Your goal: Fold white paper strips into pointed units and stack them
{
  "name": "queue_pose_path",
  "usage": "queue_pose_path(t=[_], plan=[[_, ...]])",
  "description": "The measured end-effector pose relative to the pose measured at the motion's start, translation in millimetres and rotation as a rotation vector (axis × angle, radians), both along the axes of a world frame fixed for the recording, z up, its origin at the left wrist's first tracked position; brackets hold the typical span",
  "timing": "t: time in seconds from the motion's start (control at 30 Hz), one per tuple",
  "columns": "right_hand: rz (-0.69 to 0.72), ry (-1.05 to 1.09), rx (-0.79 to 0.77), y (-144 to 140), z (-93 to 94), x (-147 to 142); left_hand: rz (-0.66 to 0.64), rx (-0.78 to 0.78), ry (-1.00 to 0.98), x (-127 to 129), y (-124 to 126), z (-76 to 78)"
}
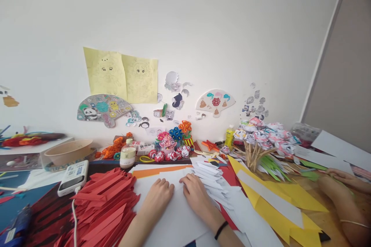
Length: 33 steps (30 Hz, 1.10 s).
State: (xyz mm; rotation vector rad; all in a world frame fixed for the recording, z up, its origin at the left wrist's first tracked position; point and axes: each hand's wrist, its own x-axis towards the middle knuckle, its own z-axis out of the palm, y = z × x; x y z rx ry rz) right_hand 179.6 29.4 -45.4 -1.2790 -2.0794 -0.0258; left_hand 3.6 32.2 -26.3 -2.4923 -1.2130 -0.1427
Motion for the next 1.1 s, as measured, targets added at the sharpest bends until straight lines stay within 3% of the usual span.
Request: queue_pose_path(t=[0.37,0.63,0.83,1.1], plan=[[-0.05,0.099,-0.039,6,-6.5,0,0.016,-0.012,-0.056,-2,-3,1.1],[-0.078,0.081,-0.029,6,-5.4,1,0.275,0.016,-0.343,-7,-9,1.0],[-0.069,0.101,-0.026,4,-4.6,1,0.344,-0.022,-0.379,-9,-7,-2.4],[0.05,0.426,-0.083,9,3.2,-3,0.33,-0.098,-0.488,-12,-7,-0.8]])
